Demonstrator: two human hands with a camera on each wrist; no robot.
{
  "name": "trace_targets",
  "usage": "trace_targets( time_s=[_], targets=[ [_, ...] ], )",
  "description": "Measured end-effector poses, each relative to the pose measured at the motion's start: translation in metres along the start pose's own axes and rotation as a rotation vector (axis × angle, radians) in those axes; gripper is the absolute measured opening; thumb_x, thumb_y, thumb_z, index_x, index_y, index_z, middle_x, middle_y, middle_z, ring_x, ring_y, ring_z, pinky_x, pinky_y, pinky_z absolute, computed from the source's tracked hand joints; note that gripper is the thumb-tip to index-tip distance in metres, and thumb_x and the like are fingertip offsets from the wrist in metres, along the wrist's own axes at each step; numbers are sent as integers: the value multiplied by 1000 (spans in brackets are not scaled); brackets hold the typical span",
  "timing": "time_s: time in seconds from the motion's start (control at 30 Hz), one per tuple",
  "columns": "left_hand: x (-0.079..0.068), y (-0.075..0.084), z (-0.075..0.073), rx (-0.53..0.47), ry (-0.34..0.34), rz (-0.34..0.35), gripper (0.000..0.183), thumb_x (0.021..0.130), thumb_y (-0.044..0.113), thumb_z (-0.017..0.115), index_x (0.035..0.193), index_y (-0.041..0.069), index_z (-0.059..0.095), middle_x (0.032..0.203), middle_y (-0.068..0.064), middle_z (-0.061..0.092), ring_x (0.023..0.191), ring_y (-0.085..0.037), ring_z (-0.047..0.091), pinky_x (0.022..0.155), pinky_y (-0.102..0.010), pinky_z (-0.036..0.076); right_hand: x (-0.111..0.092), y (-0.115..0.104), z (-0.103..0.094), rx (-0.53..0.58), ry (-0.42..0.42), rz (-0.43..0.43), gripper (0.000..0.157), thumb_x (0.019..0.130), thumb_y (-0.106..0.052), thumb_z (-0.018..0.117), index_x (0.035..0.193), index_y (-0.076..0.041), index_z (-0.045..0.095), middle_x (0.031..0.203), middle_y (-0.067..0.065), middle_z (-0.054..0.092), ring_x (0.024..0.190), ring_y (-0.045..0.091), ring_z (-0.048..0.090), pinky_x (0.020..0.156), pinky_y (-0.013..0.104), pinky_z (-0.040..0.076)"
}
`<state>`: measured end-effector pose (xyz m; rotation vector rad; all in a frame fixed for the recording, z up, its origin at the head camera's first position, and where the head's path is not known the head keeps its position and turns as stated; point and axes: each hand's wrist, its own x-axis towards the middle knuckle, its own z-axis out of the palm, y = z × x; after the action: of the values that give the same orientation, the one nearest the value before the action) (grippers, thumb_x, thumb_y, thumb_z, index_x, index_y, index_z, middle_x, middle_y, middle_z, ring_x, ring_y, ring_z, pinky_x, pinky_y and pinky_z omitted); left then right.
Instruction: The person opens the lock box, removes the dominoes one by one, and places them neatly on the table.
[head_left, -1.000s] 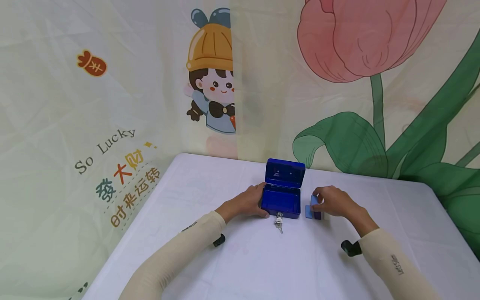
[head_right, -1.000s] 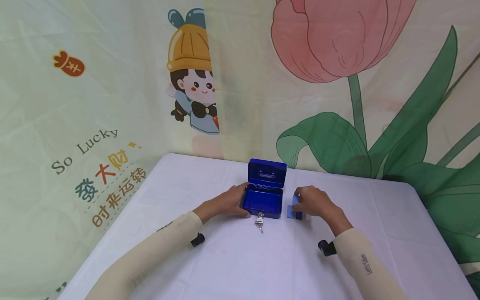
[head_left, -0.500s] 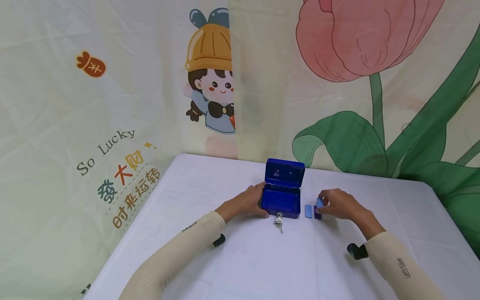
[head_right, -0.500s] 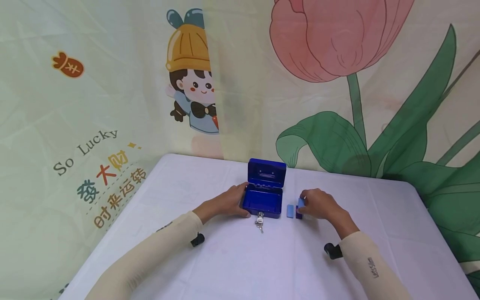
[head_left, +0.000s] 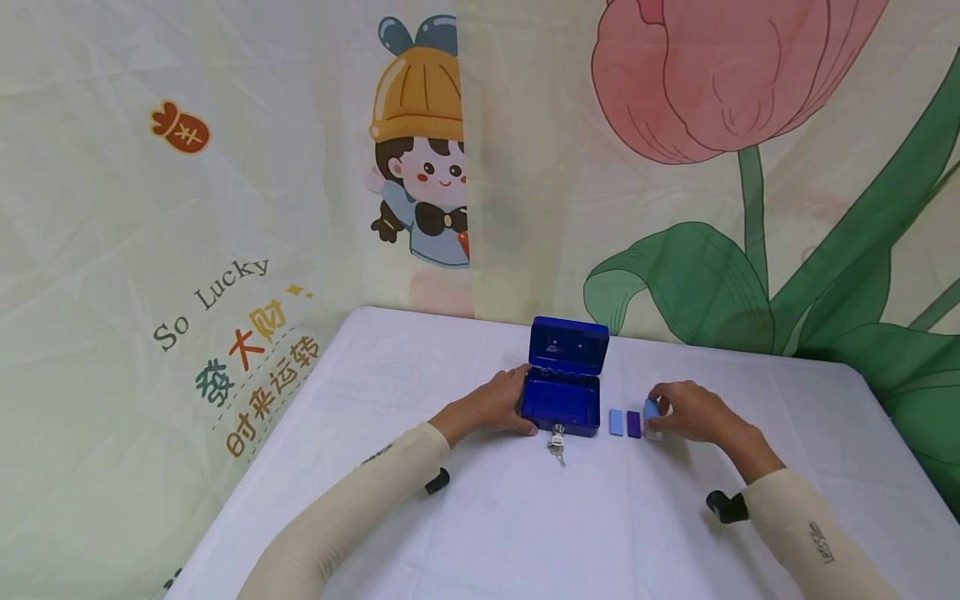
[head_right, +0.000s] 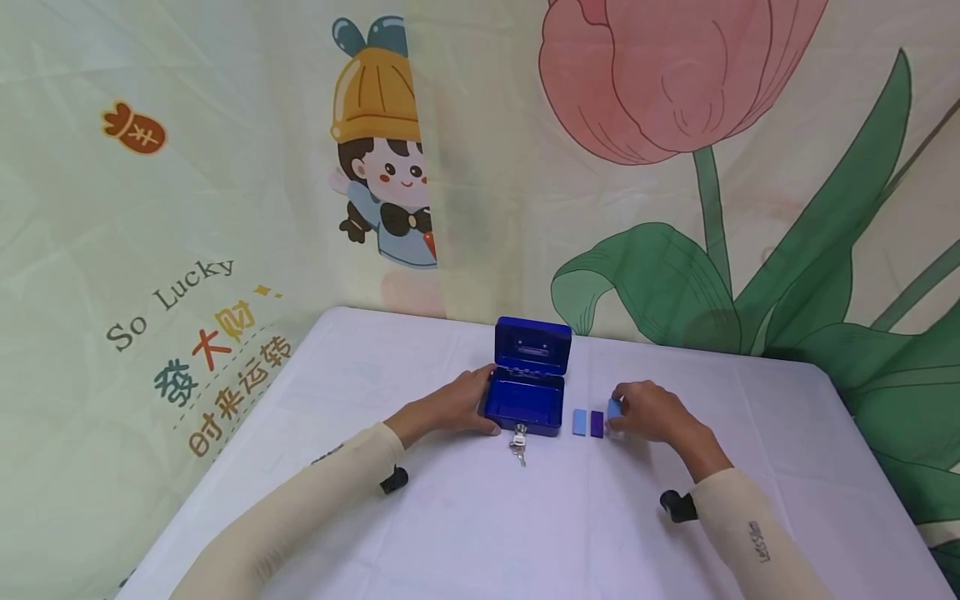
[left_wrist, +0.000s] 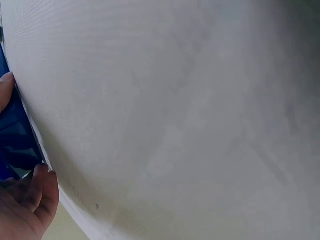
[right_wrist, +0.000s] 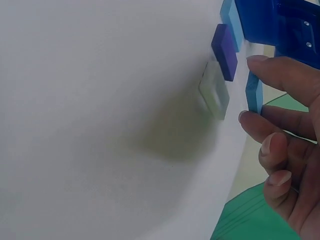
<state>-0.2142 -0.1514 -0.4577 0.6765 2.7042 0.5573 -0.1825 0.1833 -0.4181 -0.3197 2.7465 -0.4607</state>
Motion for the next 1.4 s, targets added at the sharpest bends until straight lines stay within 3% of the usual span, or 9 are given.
trace_targets(
  time_s=[0.6,1.4],
  targets=[
    [1,-2,0,-15,-1,14,115,78,46,85,160,9,13,158,-15,38,144,-30,38,119,-45,34,-7,23,2,23,13,-13,47,83,-28,83,118,0,66,94,5,68,87,21,60,78,42,57],
    [1,-2,1,-15,0,1,115,78,47,84,160,10,12,157,-15,38,144,-29,38,118,-45,35,-9,36,11,23,-9,5,46,83,-28,82,118,-2,67,93,3,67,83,19,57,73,35,54]
  ],
)
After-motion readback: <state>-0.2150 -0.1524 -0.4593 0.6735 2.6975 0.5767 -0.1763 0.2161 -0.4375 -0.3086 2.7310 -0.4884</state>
